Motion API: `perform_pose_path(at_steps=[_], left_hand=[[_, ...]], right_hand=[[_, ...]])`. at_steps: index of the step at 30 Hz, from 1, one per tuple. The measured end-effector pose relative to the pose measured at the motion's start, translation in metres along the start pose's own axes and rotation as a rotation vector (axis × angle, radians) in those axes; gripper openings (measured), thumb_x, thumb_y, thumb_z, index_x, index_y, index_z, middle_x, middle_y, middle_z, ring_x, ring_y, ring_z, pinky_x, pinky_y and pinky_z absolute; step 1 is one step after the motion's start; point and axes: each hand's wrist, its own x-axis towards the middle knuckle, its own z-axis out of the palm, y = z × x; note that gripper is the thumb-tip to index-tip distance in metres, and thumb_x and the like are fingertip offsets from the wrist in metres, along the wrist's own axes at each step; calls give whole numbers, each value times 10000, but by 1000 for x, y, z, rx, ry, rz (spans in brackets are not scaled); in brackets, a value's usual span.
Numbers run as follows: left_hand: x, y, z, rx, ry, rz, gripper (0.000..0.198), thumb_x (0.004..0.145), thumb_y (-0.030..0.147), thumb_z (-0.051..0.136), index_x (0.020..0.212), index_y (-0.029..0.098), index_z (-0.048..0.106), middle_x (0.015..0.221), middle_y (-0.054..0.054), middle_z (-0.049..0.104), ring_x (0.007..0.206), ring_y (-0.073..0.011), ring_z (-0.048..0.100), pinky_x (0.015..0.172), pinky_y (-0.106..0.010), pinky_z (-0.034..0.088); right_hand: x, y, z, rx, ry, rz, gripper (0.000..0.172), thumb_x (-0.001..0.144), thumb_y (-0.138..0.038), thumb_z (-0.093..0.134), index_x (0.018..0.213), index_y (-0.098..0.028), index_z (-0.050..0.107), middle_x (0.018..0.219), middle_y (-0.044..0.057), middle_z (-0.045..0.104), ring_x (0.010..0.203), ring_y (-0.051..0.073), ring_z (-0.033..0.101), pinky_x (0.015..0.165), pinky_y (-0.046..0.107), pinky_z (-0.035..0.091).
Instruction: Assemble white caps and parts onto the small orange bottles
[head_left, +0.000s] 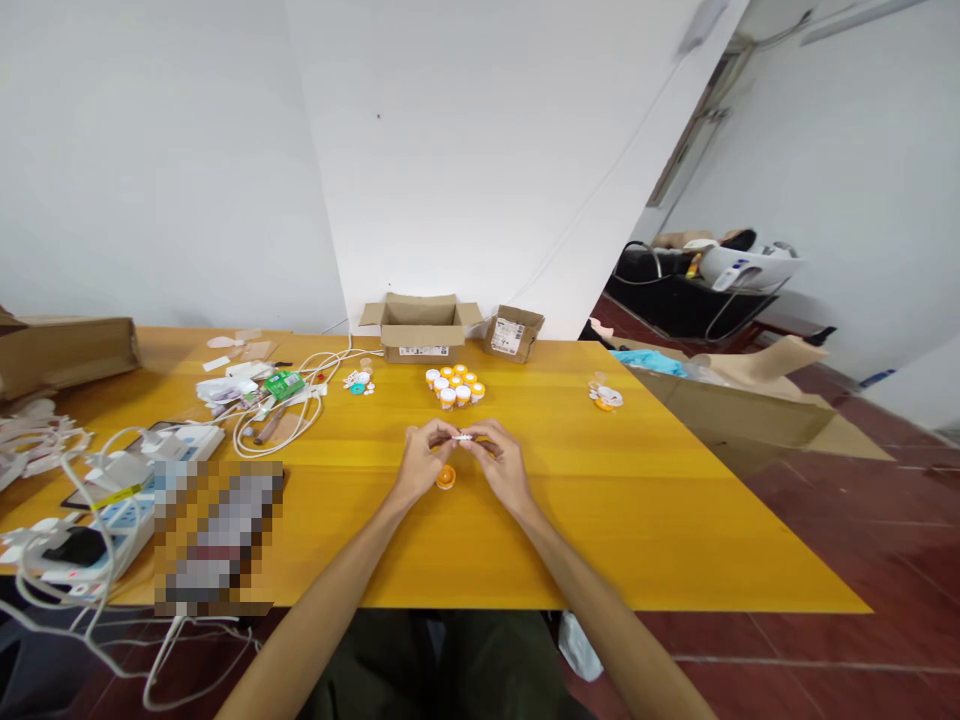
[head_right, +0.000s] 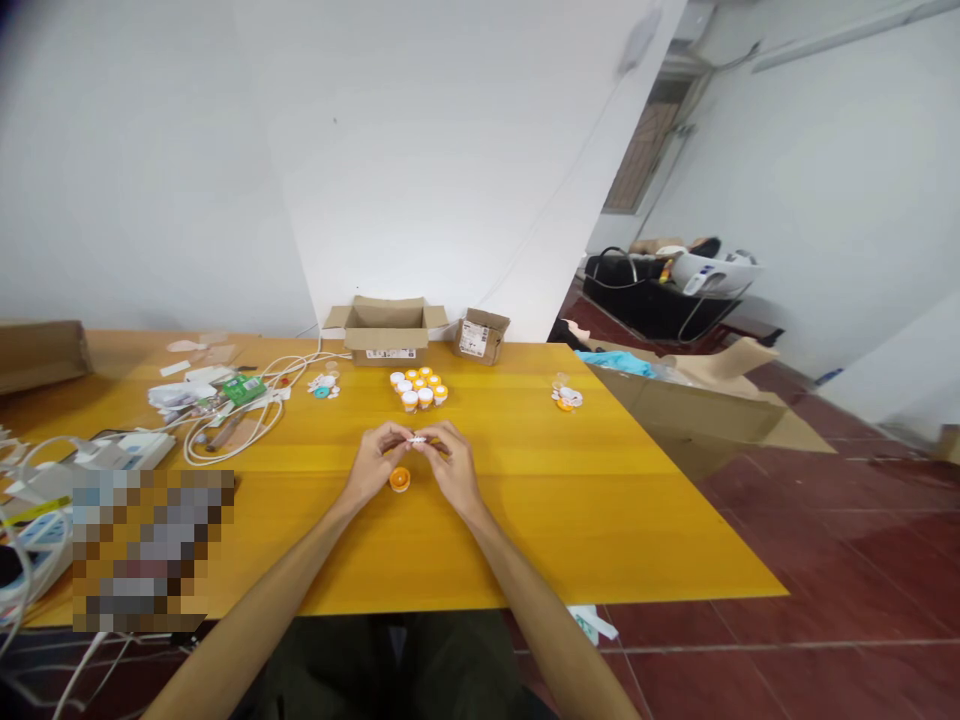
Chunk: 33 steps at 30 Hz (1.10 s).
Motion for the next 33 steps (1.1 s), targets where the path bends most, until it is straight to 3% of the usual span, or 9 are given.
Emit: perform_pose_path(at_steps=[7, 12, 18, 22, 27, 33], left_hand=[[0, 2, 0, 14, -32, -26, 110, 766, 276, 697, 796, 191, 634, 813, -24, 706, 802, -163, 681, 824, -307, 536], [-1, 5, -4, 139, -76, -62, 179, 767, 260, 695, 932, 209, 650, 964, -37, 711, 928, -180, 667, 884, -322, 510], [-7, 8, -17, 301, -405, -145, 449, 733, 293, 750, 1163, 245, 633, 1234, -61, 652, 1177, -235, 579, 997, -356, 463], [-10, 6, -27, 353, -578, -59, 551, 651, 207, 781, 1179, 260, 632, 1239, -47, 632, 1200, -244, 546, 1065, -382, 421], [-8, 2, -29, 347, -571, -3, 482, 672, 63, 621, 1112, 258, 649, 1135, -30, 639, 1101, -211, 576, 1040, -377, 436], [-5, -7, -17, 272, -445, 30, 417, 682, 40, 605, 1051, 231, 644, 1104, -43, 632, 1074, -204, 583, 1014, -364, 452]], right_hand=[[1, -2, -2, 21, 20, 26, 164, 791, -415, 705, 784, -253, 730, 807, 23, 704, 775, 186, 666, 685, 289, 550], [4, 2, -5, 66, 105, 113, 245, 765, -474, 715, 815, -234, 721, 806, 30, 739, 767, 201, 678, 712, 327, 559], [8, 4, -11, 101, 201, 158, 308, 744, -528, 723, 796, -224, 713, 766, 33, 736, 718, 197, 666, 644, 324, 556], [9, 4, -13, 96, 221, 167, 319, 744, -533, 717, 803, -219, 717, 777, 43, 745, 726, 200, 670, 634, 324, 557], [9, 4, -13, 91, 203, 182, 331, 745, -541, 715, 807, -216, 725, 764, 45, 744, 691, 193, 657, 629, 329, 558], [8, 4, -12, 86, 138, 173, 333, 754, -540, 710, 815, -213, 727, 711, 26, 727, 634, 175, 638, 613, 316, 546]])
